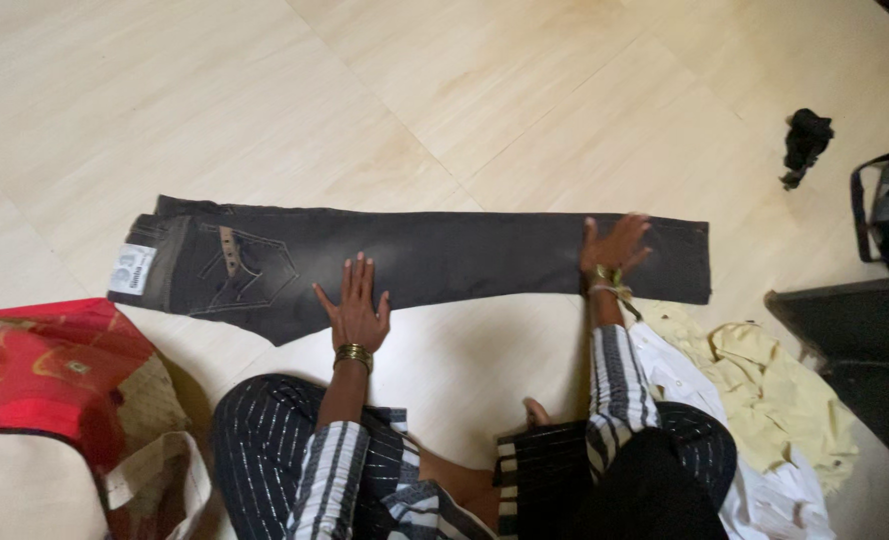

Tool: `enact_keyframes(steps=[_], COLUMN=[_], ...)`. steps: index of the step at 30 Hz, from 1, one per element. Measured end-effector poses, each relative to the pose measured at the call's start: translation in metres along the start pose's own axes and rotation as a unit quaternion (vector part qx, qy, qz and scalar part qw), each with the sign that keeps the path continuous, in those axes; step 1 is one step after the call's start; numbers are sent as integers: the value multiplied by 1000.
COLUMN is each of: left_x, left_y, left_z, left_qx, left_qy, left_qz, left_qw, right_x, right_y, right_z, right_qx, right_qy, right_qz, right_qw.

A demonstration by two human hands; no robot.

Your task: The person takes a pair of tan trousers and a pair of dark jeans from a bag, spreads them on the floor one at a time, and folds each into a rectangle before placing them back in the bag.

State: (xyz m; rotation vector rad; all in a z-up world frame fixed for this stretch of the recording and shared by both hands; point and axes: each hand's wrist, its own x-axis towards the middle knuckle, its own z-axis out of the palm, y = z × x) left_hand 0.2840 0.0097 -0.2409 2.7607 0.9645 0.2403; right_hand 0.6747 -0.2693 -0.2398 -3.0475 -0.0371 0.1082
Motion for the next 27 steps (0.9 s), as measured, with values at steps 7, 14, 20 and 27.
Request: enact_keyframes(steps=[7,14,20,27], left_x=[5,2,1,6], left_y=[2,0,1,-4], left_z=[-2,-2,1,20], left_qx=[5,10,18,65], left_qy=[0,-14,-11,4], left_qz=[10,3,3,0], left_qw=[1000,1000,1000,998], right_x=[13,5,-83,-252], right_y=[89,58,-132,-219], right_z=[-39,-33,10,82], right_qx=[34,-30,133,-85], right_qy=[57,111,68,185], right_qz=[158,95,-243,-520], right_qw=[985,989,958,830])
